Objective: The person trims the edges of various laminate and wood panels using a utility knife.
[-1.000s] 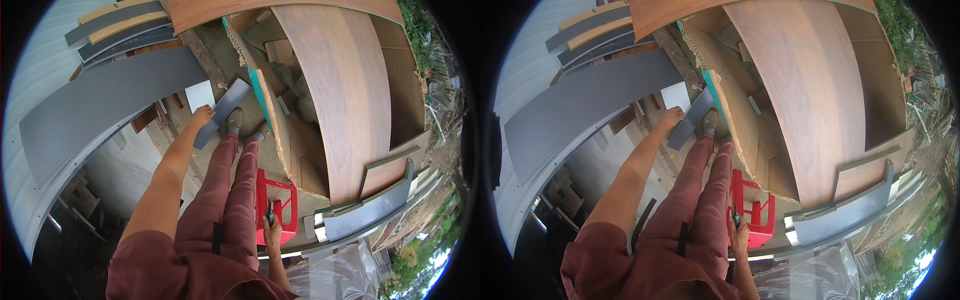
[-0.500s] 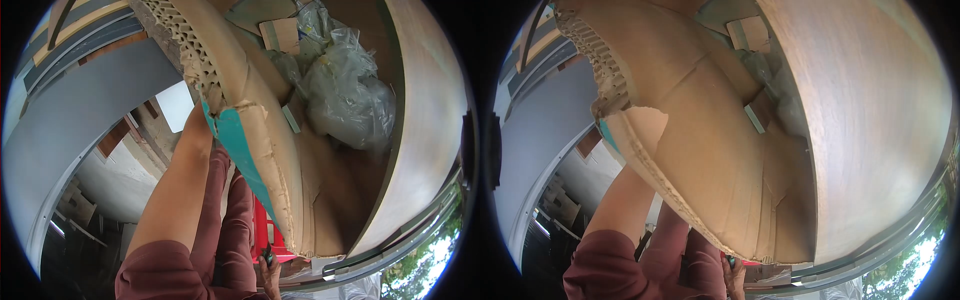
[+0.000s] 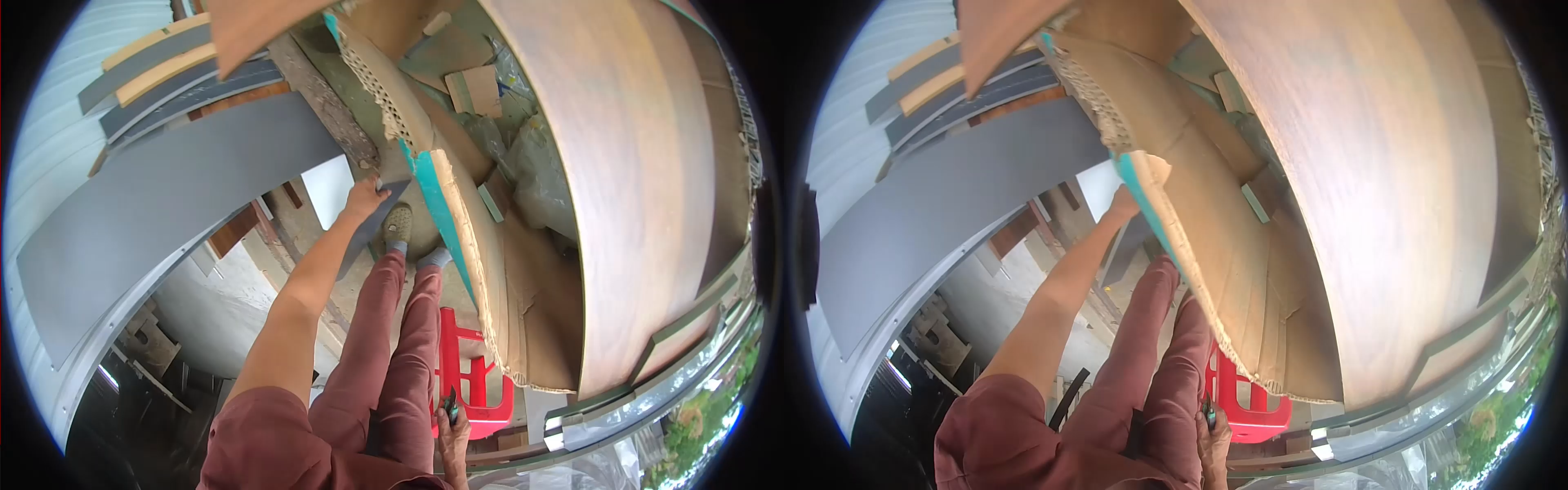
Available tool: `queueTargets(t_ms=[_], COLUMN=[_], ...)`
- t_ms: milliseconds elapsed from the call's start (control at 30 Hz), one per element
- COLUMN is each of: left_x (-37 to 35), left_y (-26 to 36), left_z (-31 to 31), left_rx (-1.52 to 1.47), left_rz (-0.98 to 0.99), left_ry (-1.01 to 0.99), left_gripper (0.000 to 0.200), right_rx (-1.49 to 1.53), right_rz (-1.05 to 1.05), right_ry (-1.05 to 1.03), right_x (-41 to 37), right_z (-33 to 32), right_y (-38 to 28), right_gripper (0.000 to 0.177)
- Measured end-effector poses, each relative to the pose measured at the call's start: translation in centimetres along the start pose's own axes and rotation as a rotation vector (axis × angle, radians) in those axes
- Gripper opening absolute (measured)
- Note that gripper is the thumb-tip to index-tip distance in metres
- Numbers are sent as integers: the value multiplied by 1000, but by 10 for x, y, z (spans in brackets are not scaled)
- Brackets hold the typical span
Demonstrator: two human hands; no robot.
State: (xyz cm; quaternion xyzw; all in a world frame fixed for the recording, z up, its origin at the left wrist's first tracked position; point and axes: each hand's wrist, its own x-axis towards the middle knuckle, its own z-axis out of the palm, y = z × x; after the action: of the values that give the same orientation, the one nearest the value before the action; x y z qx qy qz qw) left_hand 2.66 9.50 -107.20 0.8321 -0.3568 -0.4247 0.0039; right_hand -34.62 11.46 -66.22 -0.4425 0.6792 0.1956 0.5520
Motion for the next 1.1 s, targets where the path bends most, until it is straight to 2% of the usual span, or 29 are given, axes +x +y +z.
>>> queueTargets(t_ms=[33, 67, 100, 133, 167, 200, 233, 267, 300, 333, 367, 467, 533, 733, 767, 800, 900, 967, 1100], left_x=[-52, -83, -120, -157, -195, -233, -271, -305, -340, -369, -398, -466, -518, -656, -677, -688, -723, -726, -689], left_y=[25, 21, 28, 38, 29, 22, 16, -1, -17, -15, -6, 33, 69, 188, 209, 226, 264, 292, 340], left_z=[-48, -59, -82, -111, -118, -130, -149, -158, -166, -191, -222, -329, -400, -568, -587, -596, -622, -625, -615], left_rx=[-166, -235, -141, -99, -68, -26, -40, -1, -10, -32, -52, -19, -12, -151, -142, -207, -279, -386, -526], left_rz=[-32, -31, 0, 11, 148, 137, 136, 167, 225, 178, 133, 202, 19, 158, 200, 331, 400, 519, 694], left_ry=[-20, -36, -25, -137, -59, -131, -160, -165, -57, -8, 30, 112, 79, 558, 639, 800, 884, 1018, 1001], left_gripper=[52, 51, 43, 40, 32, 28, 26, 24, 21, 21, 20, 22, 24, 21, 20, 20, 22, 24, 26], right_rx=[37, 31, 45, 37, 26, -14, 3, -104, -200, -165, -126, -208, -172, -131, -82, -37, 106, 149, 247], right_rz=[-73, -63, -94, -45, 9, -248, -279, -335, -378, -376, -366, -253, -271, -404, -413, -427, -382, -382, -397], right_ry=[27, 3, 9, -23, -56, 70, 91, 158, 237, 226, 215, 223, 241, 241, 222, 200, 152, 157, 159], right_x=[-8, -16, -25, -33, -42, -44, -46, -54, -64, -71, -79, -100, -102, -79, -72, -68, -91, -111, -134], right_z=[1, -1, -5, -9, -14, -9, -13, -18, -22, -30, -41, -67, -82, -109, -110, -112, -135, -151, -172], right_y=[0, 0, -7, -16, -21, -2, 3, 7, 9, 7, 5, 2, 10, 36, 40, 41, 24, 12, 13], right_gripper=[35, 37, 37, 37, 38, 36, 36, 36, 35, 36, 36, 38, 39, 41, 43, 44, 45, 46, 48])
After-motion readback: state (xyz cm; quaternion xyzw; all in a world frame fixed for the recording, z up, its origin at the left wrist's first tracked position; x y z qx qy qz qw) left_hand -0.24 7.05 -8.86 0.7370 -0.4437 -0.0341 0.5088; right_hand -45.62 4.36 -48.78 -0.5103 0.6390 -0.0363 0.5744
